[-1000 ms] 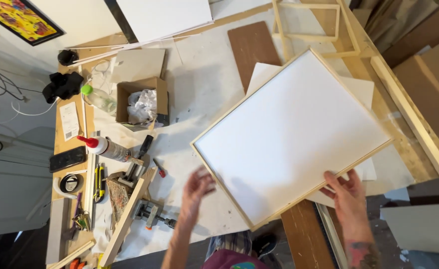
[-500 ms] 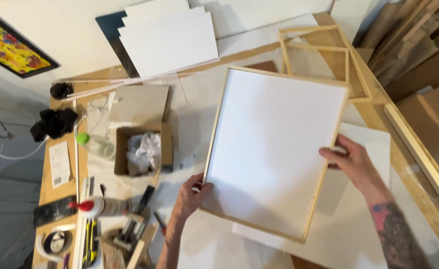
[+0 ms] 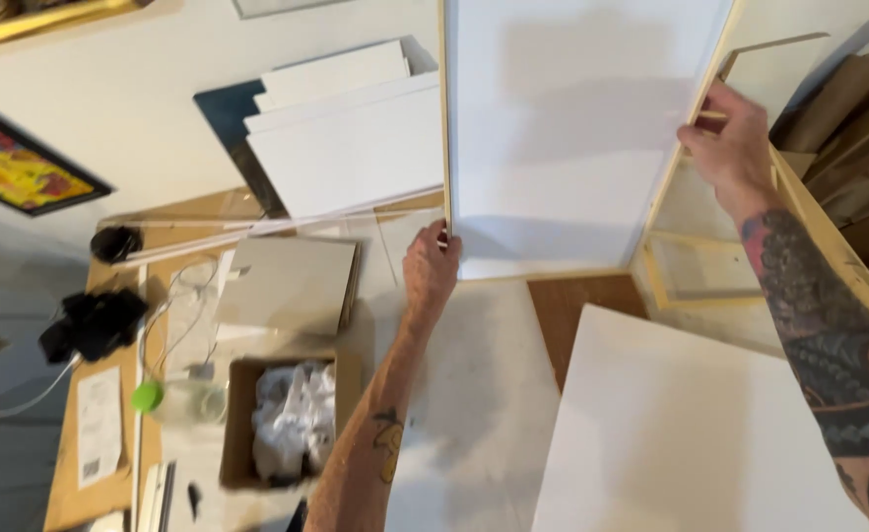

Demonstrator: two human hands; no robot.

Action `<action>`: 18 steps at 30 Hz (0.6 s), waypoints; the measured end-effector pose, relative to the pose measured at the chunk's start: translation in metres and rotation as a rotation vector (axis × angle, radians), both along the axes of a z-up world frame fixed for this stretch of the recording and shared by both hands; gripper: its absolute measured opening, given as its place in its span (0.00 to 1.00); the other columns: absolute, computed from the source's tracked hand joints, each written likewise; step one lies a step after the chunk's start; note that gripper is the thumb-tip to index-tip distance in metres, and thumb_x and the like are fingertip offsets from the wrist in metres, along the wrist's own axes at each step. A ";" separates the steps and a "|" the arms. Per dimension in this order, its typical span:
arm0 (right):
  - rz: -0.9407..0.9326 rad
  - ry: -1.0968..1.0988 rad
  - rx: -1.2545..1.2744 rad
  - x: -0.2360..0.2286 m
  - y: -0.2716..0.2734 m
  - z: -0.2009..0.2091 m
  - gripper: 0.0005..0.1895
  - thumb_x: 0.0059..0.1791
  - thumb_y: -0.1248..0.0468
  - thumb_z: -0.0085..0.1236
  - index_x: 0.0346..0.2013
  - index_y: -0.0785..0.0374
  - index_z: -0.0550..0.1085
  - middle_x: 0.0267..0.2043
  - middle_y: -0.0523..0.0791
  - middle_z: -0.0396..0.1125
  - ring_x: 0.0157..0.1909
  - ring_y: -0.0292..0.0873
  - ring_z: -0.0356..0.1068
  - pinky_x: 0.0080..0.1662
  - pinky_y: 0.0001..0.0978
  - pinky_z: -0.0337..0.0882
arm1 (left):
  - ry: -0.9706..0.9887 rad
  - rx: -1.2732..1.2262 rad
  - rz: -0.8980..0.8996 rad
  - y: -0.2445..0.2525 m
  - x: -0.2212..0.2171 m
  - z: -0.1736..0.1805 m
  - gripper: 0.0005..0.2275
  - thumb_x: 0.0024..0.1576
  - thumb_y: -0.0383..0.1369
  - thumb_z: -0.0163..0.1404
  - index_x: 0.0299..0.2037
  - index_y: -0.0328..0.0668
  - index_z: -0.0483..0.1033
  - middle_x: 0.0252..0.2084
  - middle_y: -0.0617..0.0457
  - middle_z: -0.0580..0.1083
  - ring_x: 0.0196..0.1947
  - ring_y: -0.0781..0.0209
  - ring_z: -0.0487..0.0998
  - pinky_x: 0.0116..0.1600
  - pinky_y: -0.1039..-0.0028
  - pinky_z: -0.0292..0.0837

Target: Using a utility knife and a metal straight edge to measure and cut a white board to size on a workbench.

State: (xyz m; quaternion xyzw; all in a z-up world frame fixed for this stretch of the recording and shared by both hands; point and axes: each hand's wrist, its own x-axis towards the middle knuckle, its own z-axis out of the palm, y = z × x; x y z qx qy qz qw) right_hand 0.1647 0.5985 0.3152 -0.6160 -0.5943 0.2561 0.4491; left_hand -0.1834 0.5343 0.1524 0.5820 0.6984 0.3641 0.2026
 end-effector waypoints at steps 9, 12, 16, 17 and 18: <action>-0.067 -0.125 0.229 -0.013 0.139 -0.024 0.24 0.50 0.77 0.52 0.60 0.59 0.75 0.47 0.47 0.73 0.47 0.43 0.74 0.48 0.39 0.77 | 0.027 -0.001 0.074 0.169 -0.002 -0.048 0.08 0.61 0.37 0.46 0.39 0.44 0.75 0.38 0.49 0.77 0.39 0.41 0.76 0.43 0.49 0.69; -0.032 -0.147 0.331 -0.015 0.178 -0.035 0.27 0.50 0.81 0.57 0.64 0.67 0.71 0.54 0.54 0.72 0.50 0.49 0.74 0.52 0.42 0.79 | -0.007 -0.003 0.057 0.197 -0.007 -0.039 0.08 0.60 0.37 0.45 0.37 0.46 0.75 0.38 0.51 0.80 0.41 0.40 0.78 0.45 0.50 0.69; -0.012 -0.201 0.400 -0.013 0.220 -0.065 0.22 0.50 0.78 0.56 0.59 0.65 0.75 0.48 0.50 0.74 0.47 0.47 0.76 0.48 0.43 0.78 | -0.021 -0.009 0.086 0.223 -0.012 -0.050 0.08 0.61 0.36 0.46 0.40 0.46 0.77 0.39 0.51 0.79 0.39 0.45 0.77 0.45 0.53 0.71; 0.028 -0.186 0.477 -0.010 0.234 -0.078 0.22 0.50 0.78 0.55 0.59 0.66 0.76 0.47 0.51 0.74 0.45 0.48 0.76 0.45 0.43 0.78 | -0.018 -0.024 0.103 0.224 -0.012 -0.052 0.08 0.61 0.36 0.45 0.41 0.45 0.77 0.39 0.51 0.79 0.39 0.46 0.77 0.45 0.53 0.70; 0.065 -0.167 0.558 -0.008 0.248 -0.091 0.21 0.51 0.77 0.54 0.58 0.67 0.76 0.46 0.51 0.73 0.43 0.48 0.76 0.43 0.42 0.78 | -0.013 -0.037 0.117 0.227 -0.012 -0.051 0.09 0.61 0.36 0.44 0.41 0.45 0.77 0.39 0.51 0.78 0.39 0.46 0.77 0.45 0.54 0.70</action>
